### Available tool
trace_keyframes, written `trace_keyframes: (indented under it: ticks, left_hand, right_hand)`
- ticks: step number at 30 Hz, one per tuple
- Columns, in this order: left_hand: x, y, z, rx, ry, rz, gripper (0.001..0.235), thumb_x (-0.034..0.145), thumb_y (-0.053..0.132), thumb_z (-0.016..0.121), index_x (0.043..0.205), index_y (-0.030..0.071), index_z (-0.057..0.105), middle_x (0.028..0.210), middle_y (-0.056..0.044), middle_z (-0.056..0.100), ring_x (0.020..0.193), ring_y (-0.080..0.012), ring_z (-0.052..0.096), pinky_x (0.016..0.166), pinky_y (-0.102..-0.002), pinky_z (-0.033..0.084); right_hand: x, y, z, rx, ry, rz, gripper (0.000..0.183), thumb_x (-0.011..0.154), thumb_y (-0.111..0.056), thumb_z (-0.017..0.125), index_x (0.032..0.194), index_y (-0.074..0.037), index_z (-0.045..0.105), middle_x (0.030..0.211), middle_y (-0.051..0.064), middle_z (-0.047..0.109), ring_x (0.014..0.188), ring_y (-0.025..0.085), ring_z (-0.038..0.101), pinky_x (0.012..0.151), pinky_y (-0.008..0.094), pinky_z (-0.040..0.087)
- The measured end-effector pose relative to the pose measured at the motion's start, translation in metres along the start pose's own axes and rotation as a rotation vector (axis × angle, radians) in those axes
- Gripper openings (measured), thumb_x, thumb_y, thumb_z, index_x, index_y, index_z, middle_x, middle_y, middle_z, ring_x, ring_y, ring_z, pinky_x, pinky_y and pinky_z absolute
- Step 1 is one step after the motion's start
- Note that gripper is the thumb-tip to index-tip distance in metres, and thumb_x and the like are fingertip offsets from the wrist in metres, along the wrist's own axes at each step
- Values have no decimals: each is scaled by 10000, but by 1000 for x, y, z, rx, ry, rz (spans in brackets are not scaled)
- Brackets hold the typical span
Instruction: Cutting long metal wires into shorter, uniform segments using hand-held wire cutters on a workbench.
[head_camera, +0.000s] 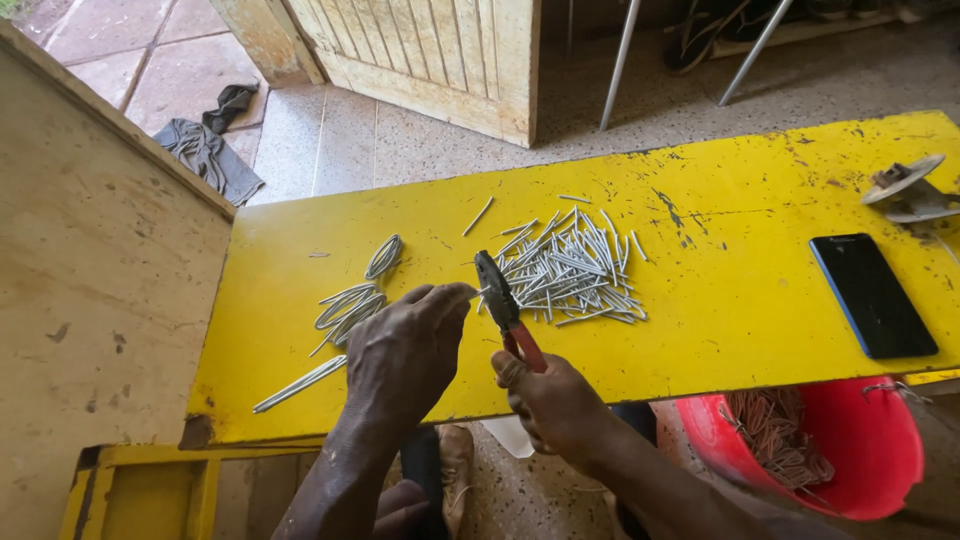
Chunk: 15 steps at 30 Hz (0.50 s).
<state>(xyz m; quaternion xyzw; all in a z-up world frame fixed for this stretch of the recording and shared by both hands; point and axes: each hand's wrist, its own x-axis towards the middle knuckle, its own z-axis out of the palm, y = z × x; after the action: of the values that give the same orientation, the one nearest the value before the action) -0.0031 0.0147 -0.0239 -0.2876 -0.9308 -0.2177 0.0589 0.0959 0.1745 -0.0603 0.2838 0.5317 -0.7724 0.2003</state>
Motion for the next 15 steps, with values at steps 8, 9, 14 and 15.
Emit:
trace_keyframes:
  ticks: [8, 9, 14, 15]
  left_hand:
    - [-2, 8, -12, -305, 41, -75, 345, 1026, 339, 542, 1205, 225, 814, 1183, -26, 840, 914, -224, 822, 686, -410, 612]
    - [0, 13, -13, -348, 6, -124, 395, 1006, 330, 504, 1222, 207, 810, 1235, -35, 829, 997, -239, 813, 757, -433, 604]
    - [4, 12, -10, -382, -48, -192, 429, 983, 235, 460, 1233, 138, 795, 1166, -55, 786, 983, -240, 766, 762, -431, 581]
    - [4, 11, -8, -369, -66, -214, 418, 1005, 243, 460, 1260, 161, 780, 1181, -56, 772, 1014, -265, 753, 769, -454, 571]
  right_hand:
    - [16, 5, -3, 65, -1, -98, 329, 1085, -383, 603, 1023, -60, 596, 626, 15, 408, 395, 143, 326, 351, 344, 335]
    - [17, 3, -6, 124, -35, -107, 338, 1081, -372, 586, 1092, -34, 598, 661, 44, 421, 415, 171, 372, 371, 369, 409]
    - [20, 0, -15, 116, -101, -140, 440, 1007, -243, 625, 1355, 27, 616, 1050, 151, 686, 758, 301, 674, 705, 474, 615]
    - [19, 2, -16, 145, -128, -109, 353, 1015, -194, 617, 1293, 25, 612, 1207, 171, 706, 959, 305, 694, 825, 488, 625]
